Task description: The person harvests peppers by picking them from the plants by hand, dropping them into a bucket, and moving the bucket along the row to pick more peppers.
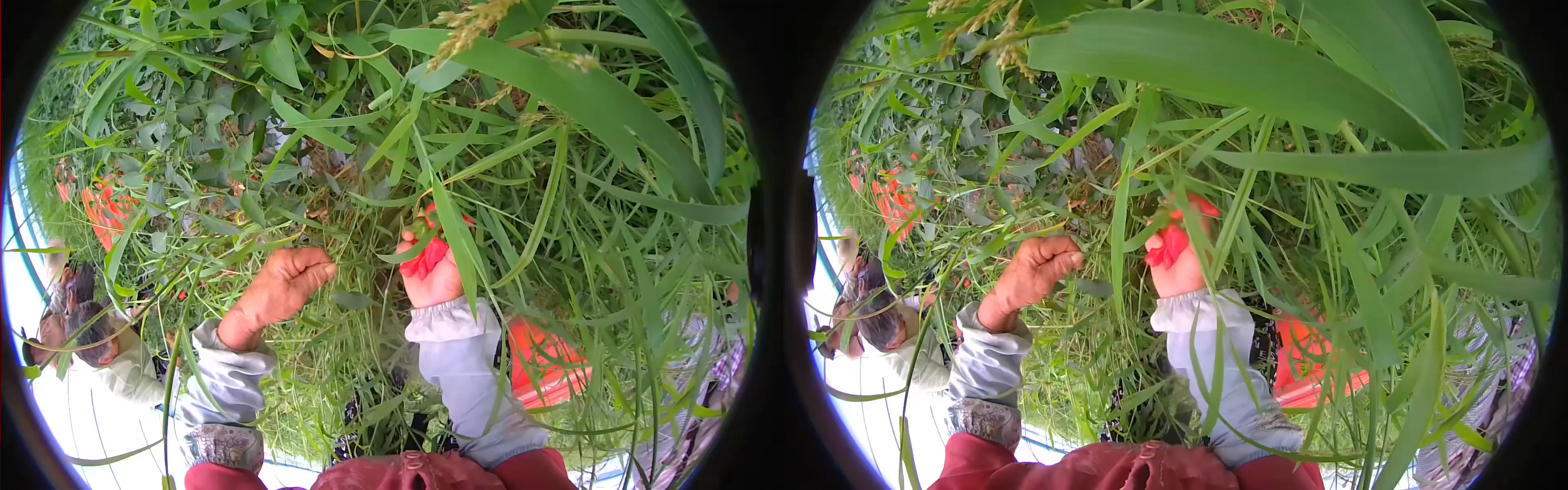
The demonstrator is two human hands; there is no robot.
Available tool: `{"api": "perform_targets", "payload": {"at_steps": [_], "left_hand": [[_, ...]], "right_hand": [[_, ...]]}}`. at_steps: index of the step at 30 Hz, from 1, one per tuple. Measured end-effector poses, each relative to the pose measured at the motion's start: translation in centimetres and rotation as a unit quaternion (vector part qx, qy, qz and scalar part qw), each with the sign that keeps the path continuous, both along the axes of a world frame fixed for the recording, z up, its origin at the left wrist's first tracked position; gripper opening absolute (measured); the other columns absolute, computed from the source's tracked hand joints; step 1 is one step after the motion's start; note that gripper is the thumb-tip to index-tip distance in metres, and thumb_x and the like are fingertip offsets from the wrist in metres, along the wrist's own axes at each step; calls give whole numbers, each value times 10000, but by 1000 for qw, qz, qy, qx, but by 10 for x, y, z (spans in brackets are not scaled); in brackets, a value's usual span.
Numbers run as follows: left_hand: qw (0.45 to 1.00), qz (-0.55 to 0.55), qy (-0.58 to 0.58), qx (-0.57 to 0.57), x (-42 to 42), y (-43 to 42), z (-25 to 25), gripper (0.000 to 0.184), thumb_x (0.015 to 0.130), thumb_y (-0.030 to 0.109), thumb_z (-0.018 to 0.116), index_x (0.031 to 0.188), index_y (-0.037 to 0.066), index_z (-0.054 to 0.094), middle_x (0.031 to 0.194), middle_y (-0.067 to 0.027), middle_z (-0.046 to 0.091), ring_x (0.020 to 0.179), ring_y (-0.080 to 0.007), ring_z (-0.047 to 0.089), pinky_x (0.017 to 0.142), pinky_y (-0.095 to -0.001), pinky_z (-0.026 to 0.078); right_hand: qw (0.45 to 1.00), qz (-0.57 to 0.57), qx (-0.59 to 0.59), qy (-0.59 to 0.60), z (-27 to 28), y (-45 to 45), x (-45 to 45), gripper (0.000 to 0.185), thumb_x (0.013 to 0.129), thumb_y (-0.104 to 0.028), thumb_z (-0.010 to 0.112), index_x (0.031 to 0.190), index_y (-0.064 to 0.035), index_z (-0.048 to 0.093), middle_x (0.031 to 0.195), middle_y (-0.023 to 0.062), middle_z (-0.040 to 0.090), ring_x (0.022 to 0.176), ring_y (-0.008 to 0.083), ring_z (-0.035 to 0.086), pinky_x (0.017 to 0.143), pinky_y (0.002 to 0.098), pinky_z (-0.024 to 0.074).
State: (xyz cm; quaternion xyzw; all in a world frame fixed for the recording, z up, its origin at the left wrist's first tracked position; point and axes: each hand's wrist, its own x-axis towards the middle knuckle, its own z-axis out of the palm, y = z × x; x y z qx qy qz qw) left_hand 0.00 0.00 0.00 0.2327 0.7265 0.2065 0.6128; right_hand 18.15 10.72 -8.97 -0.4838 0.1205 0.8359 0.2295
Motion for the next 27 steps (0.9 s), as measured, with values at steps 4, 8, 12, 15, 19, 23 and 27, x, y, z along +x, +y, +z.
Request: {"api": "perform_targets", "payload": {"at_steps": [4,8,12,15,19,23,27], "left_hand": [[998,-60,11,-19,-4,-10,-1,154,868,170,553,900,32,614,762,-140,591,736,-277,590,672,-357,473],[967,-118,207,94,11,5,-5,184,863,141,526,1000,40,595,989,-153,583,932,-337,556,771,-353,465],[969,152,173,92,-5,9,-46,293,875,199,542,1101,13,539,1110,-140,556,991,-290,558,827,-345,454],[892,442,73,57,-12,23,-68,423,858,261,594,1163,-8,481,1127,-127,547,994,-221,559,813,-329,460],[782,593,47,187,-23,46,-76,489,855,338,586,1215,38,445,1132,-116,542,1019,-237,552,838,-356,458],[788,566,128,207,-42,46,-44,382,887,304,529,1160,38,501,1085,-101,570,1032,-252,550,851,-376,448],[783,590,41,195,-55,29,-7,225,876,213,506,802,8,559,824,-115,605,751,-220,594,702,-339,482]], "right_hand": [[998,-17,-1,68,-3,0,-1,290,871,-279,536,1096,-101,494,914,23,557,743,158,538,496,229,393],[997,53,-39,43,26,-16,-4,314,861,-319,552,1092,-113,505,986,44,551,787,218,542,507,268,404],[993,83,-20,88,14,-7,-5,355,835,-369,594,1083,-127,520,1025,55,563,802,237,559,498,284,414],[993,84,-11,83,17,-7,-7,341,843,-366,583,1078,-127,519,1019,58,563,786,237,563,500,284,417],[993,85,-14,76,15,-9,-4,322,856,-358,565,1079,-130,519,1019,55,564,791,237,562,506,284,415],[992,97,-3,78,15,-11,-1,318,871,-366,539,1080,-128,517,1029,59,556,805,238,537,518,286,415],[992,96,-9,81,14,-9,-3,321,870,-363,540,1085,-126,510,1035,64,552,798,240,528,528,291,418]]}}
